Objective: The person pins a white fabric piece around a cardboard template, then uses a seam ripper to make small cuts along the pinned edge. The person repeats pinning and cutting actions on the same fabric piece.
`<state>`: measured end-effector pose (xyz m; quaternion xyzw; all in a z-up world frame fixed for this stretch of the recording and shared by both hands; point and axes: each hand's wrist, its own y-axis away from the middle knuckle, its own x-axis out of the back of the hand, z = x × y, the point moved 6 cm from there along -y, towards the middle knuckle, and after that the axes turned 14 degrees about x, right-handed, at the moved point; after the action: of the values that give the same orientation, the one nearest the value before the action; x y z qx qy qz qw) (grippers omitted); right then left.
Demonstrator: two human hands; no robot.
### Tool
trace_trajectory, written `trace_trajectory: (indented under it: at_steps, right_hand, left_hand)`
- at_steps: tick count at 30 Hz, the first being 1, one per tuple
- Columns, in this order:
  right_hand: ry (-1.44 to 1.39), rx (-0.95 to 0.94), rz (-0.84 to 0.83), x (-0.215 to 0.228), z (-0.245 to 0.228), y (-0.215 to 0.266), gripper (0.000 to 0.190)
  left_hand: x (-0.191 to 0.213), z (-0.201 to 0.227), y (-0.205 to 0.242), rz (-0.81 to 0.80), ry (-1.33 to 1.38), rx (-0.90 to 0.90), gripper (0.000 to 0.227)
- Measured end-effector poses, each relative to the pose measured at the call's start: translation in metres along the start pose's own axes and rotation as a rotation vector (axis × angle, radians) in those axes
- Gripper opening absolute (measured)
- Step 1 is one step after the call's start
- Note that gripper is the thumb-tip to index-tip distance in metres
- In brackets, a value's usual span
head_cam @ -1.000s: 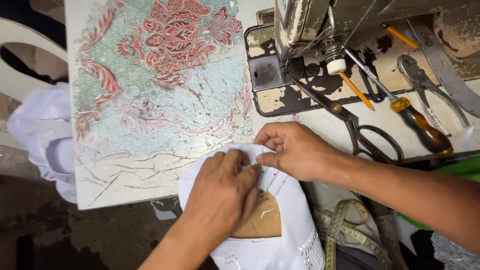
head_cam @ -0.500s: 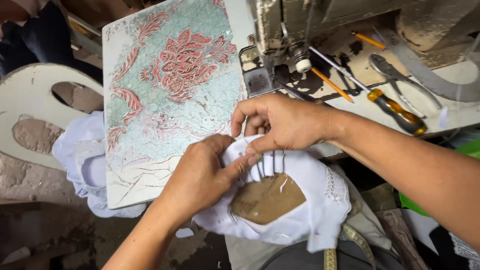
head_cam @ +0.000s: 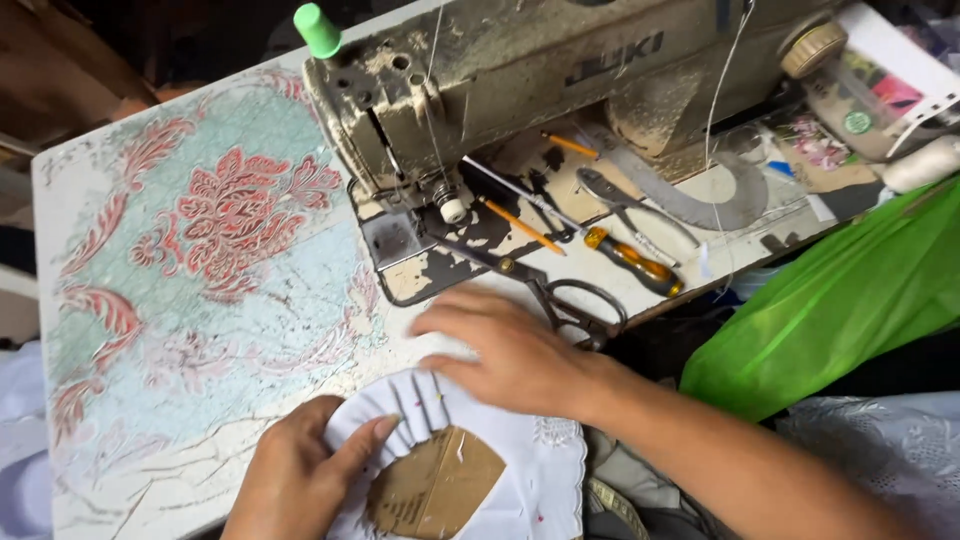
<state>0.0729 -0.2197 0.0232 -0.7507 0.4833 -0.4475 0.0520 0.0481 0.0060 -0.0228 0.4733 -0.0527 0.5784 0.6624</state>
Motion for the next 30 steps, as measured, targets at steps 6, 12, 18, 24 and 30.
trace_trajectory:
  at_steps: [6, 12, 18, 24, 30]
  right_hand:
    - [0.619, -0.248, 0.062, 0.057, 0.074, 0.076, 0.025]
    - [0.936, -0.32, -0.064, 0.08, 0.13, 0.091, 0.02]
    - [0.878, -0.306, -0.179, 0.086, 0.143, 0.101, 0.035]
    - [0.859, -0.477, -0.237, 0.111, 0.059, 0.135, 0.051]
    - [0.278, -0.98, -0.596, 0.024, -0.036, 0.216, 0.069]
  left_hand:
    - [0.0, -0.022, -0.015, -0.041, 0.064, 0.108, 0.035]
    - [0.005, -0.013, -0.015, 0.032, -0.08, -0.043, 0.039]
    - [0.009, 0.004, 0.005, -0.084, 0.002, 0.048, 0.046]
    - [0.012, 0.011, 0.014, -0.172, 0.086, 0.138, 0.028]
    - [0.009, 0.006, 0.011, -0.233, 0.18, 0.137, 0.023]
